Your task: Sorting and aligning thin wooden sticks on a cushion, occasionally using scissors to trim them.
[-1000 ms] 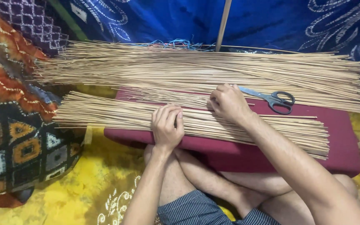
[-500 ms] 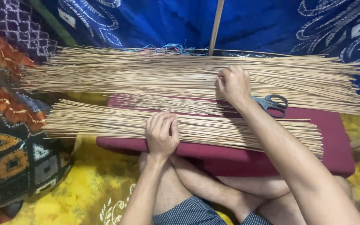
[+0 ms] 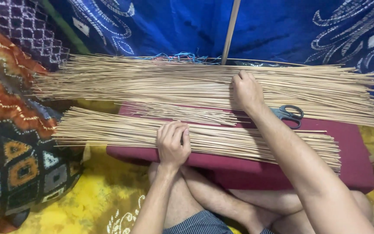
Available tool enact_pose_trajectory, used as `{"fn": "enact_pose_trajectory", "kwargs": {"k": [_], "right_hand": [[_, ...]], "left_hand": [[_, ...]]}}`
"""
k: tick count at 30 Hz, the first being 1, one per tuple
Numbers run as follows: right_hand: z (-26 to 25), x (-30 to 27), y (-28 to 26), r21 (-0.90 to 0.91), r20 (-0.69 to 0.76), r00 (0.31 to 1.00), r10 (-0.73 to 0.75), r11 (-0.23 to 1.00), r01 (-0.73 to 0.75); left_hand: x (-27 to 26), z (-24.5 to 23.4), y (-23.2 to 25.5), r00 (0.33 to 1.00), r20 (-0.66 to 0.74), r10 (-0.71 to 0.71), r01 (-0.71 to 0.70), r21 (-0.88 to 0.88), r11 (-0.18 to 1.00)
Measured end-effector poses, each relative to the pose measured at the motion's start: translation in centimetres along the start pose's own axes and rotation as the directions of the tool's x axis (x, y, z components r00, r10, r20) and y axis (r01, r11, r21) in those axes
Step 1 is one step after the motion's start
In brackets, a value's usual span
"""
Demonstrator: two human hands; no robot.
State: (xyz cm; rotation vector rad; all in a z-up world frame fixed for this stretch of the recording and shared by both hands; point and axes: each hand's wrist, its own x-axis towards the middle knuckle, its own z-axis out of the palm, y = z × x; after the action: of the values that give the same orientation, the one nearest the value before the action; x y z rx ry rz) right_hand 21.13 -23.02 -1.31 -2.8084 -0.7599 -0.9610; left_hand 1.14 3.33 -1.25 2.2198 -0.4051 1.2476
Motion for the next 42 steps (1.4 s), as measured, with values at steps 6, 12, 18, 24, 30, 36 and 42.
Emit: {"fn": "enact_pose_trajectory", "kwargs": {"k": [6,12,18,24,30,36,42], "right_hand": [[-1.3,-0.6,1.0,-0.043,-0.023,0.999,-0.029,0.999,0.028],[-5.9,-1.3,0.9,-0.063,-0.108,0.990,-0.087,0.995,0.080],[-8.3,-4.7,-0.2,-0.028,-0.150,0.979,-0.140,0.990,0.137],[-13.7,-9.1,-4.5,0.179,-0.114,0.978,-0.175,0.965,0.193],[-17.9,-11.3,-6.7,0.247,-0.112,0.986,-0.123,0.958,0.148],[-19.7,-15.0,-2.5,0.231,-0.052,0.998,-0.035,0.972,0.046],[-20.2,-18.1,1.8,0.223,-0.020,0.998,0.055,0.974,-0.049]], "left_hand": [[0.2,-0.1,0.0,1.000,-0.007,0.011,-0.011,0.018,1.000],[-0.2,0.1,-0.3,0.999,-0.013,0.032,-0.032,0.031,0.999],[0.1,-0.1,0.3,0.993,-0.065,0.098,-0.094,0.057,0.994],[2.2,-0.2,7.5,0.979,-0.049,0.200,-0.198,0.033,0.980],[4.9,1.6,11.7,0.951,0.233,0.203,-0.223,0.061,0.973],[4.5,1.0,10.0,0.931,0.300,0.206,-0.239,0.077,0.968],[4.5,-0.7,6.3,0.917,0.376,0.134,-0.193,0.125,0.973]]}}
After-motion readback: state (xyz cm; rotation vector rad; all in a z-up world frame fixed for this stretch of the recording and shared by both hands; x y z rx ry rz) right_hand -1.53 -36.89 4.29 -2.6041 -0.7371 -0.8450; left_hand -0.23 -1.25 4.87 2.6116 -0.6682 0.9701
